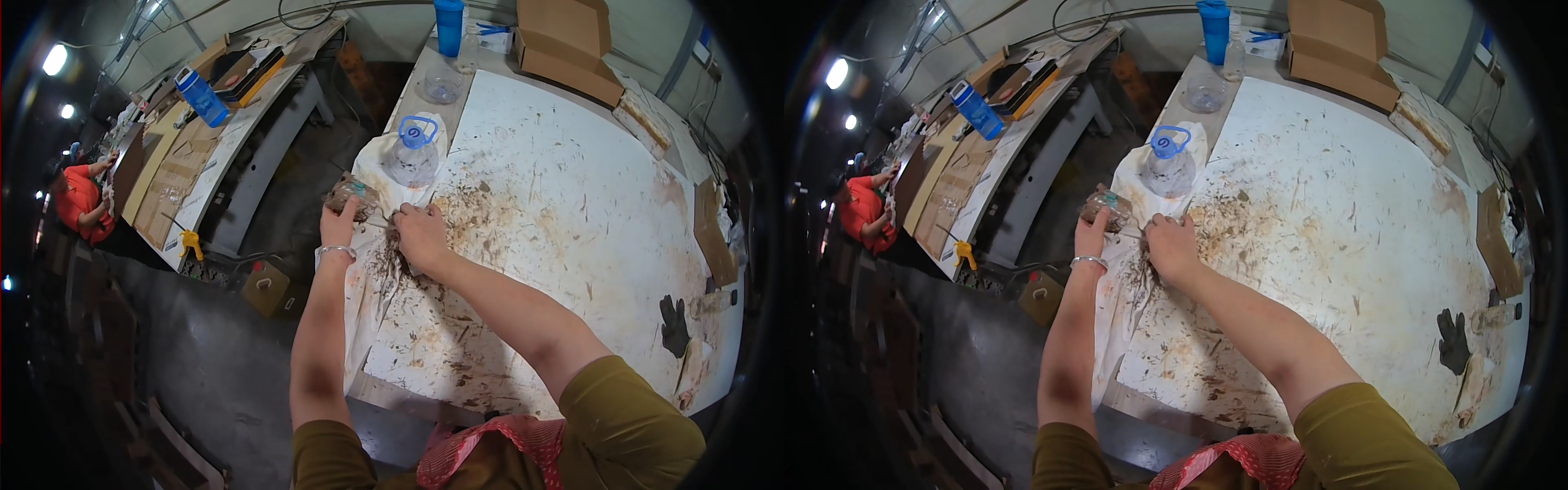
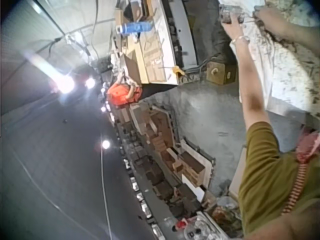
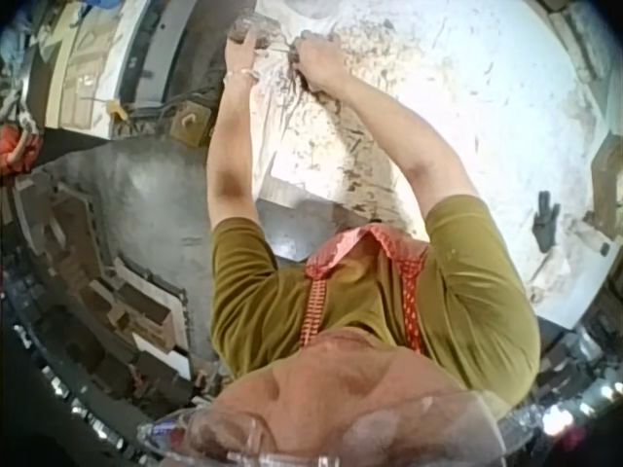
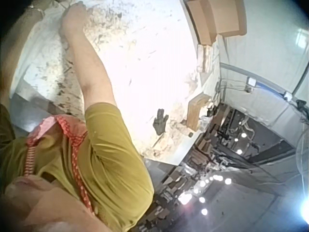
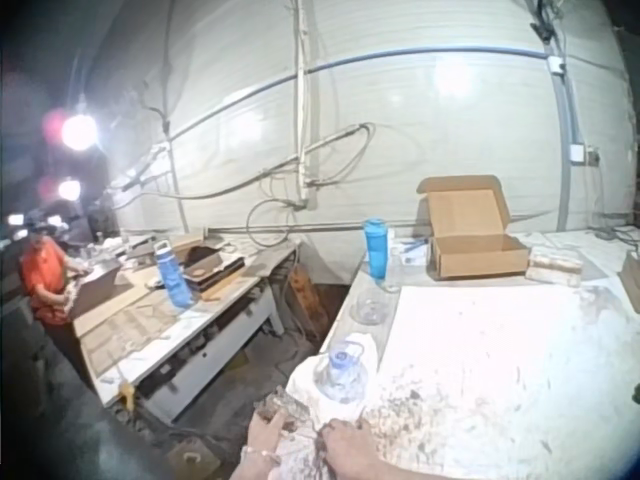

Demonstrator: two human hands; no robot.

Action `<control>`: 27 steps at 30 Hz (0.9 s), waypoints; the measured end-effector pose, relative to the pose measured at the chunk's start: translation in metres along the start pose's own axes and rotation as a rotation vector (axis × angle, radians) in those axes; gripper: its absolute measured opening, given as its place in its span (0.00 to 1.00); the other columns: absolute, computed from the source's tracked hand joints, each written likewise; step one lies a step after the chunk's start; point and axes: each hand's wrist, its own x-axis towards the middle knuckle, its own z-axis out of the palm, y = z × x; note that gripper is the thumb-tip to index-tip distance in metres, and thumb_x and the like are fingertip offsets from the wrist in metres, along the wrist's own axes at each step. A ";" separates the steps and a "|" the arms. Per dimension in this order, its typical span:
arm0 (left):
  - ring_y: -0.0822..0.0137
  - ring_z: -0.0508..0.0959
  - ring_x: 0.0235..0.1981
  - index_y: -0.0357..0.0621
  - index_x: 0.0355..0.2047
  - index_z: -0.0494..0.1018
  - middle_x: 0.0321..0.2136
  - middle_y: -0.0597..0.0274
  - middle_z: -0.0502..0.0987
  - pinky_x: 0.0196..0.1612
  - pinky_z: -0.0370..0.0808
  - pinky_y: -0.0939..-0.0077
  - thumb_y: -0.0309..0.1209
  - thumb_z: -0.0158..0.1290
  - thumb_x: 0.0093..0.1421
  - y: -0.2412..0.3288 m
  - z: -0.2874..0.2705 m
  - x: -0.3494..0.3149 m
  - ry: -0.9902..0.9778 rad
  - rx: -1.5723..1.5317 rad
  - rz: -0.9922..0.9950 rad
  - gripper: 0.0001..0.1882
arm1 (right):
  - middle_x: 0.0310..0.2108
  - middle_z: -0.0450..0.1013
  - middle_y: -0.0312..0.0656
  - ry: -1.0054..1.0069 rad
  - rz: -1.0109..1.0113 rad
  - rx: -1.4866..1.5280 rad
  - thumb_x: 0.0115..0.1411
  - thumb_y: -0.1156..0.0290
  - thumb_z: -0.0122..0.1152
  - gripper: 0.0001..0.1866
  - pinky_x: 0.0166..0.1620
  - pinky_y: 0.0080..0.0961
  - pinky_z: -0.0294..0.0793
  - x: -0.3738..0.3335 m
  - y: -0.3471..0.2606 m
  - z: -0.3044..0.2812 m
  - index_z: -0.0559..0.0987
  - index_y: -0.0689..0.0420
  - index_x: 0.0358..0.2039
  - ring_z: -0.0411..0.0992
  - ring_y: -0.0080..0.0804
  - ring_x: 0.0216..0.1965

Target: The person puts on an apron, blows dust off wooden boards using an air nozzle, and reads a document. Then, the person lifts and flips wooden boards on a stack, and walks to a workbench to pick up a container.

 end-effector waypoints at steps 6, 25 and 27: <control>0.70 0.71 0.35 0.34 0.39 0.67 0.36 0.59 0.72 0.38 0.67 0.77 0.37 0.55 0.48 0.014 0.018 -0.002 0.067 -0.138 -0.030 0.22 | 0.30 0.69 0.41 -0.013 -0.045 -0.025 0.44 0.76 0.49 0.06 0.47 0.37 0.57 0.001 0.004 -0.004 0.76 0.55 0.22 0.69 0.34 0.34; 0.55 0.61 0.50 0.44 0.49 0.59 0.45 0.55 0.65 0.50 0.56 0.60 0.32 0.61 0.38 0.086 -0.071 -0.041 0.638 0.726 0.682 0.36 | 0.34 0.69 0.41 -0.159 -0.143 -0.051 0.50 0.64 0.49 0.13 0.48 0.41 0.57 -0.004 0.002 -0.016 0.75 0.53 0.34 0.66 0.34 0.42; 0.56 0.60 0.51 0.46 0.50 0.58 0.46 0.57 0.65 0.51 0.55 0.61 0.29 0.61 0.38 0.098 -0.087 -0.064 0.602 0.810 0.758 0.37 | 0.41 0.67 0.44 -0.193 -0.005 0.206 0.49 0.59 0.51 0.21 0.50 0.44 0.54 -0.006 0.007 -0.026 0.69 0.54 0.43 0.62 0.36 0.48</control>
